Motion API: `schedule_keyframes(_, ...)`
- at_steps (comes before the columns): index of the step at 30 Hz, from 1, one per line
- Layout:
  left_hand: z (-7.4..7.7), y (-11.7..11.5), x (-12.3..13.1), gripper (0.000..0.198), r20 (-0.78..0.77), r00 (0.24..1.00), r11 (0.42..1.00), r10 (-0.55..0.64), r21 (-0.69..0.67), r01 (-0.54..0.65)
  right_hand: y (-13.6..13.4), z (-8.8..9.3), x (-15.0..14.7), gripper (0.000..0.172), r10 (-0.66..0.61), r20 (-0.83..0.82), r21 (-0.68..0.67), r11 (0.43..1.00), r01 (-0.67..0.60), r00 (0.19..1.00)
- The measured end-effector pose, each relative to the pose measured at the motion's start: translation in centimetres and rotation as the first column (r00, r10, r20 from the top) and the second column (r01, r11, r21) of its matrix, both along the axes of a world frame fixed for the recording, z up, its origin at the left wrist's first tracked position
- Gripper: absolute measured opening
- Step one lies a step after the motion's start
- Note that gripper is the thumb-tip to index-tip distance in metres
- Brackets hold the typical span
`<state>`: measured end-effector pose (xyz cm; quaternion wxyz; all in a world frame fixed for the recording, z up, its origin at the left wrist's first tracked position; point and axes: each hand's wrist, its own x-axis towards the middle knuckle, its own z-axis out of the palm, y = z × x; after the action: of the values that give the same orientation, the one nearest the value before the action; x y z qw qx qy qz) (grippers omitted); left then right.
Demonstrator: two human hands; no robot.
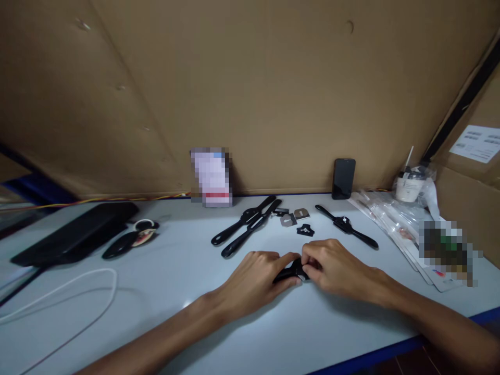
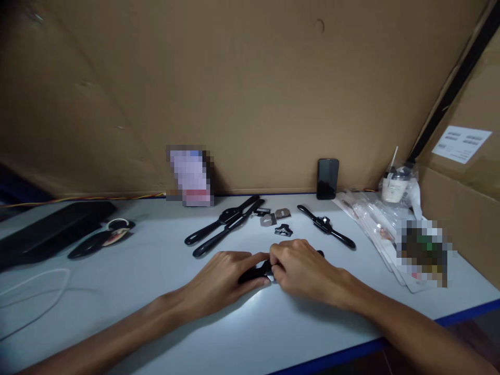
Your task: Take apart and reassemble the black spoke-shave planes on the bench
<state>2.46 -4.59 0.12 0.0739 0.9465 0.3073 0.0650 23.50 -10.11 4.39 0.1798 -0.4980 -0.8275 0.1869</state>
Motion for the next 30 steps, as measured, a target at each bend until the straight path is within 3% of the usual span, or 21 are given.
schedule_keyframes(4,-0.2,0.1,0.0,0.039,0.02,1.0,1.0,-0.007,0.013,0.007,-0.3,0.1,-0.3,0.015,0.04,0.028,0.023,0.999,-0.041,0.999)
schedule_keyframes(10,0.0,0.0,-0.1,0.037,0.011,1.0,1.0,-0.016,0.014,0.016,0.3,0.3,-0.2,0.021,-0.099,-0.08,-0.179,0.98,0.083,0.992)
schedule_keyframes(14,0.1,0.0,-0.1,0.038,0.024,0.999,1.0,-0.021,0.013,0.021,0.6,0.3,-0.1,0.02,-0.095,-0.098,-0.2,0.977,0.074,0.991)
schedule_keyframes(18,0.2,0.0,-0.1,0.039,0.018,0.999,0.999,-0.029,0.015,0.028,0.9,0.5,0.6,0.019,-0.031,-0.076,-0.176,0.984,0.017,0.997)
schedule_keyframes(23,0.5,-0.1,0.0,0.035,-0.004,1.0,1.0,-0.024,0.007,0.024,1.1,1.6,1.9,0.029,0.14,-0.029,-0.144,0.979,-0.143,0.99)
schedule_keyframes(26,0.6,-0.2,0.0,0.034,0.014,1.0,1.0,-0.028,-0.008,0.028,0.9,1.8,2.1,0.022,0.189,0.018,-0.135,0.973,-0.185,0.982)
schedule_keyframes(30,0.7,-0.2,0.0,0.035,0.015,1.0,1.0,-0.022,-0.021,0.023,0.6,1.3,1.5,0.01,0.204,0.102,0.004,0.979,-0.206,0.974)
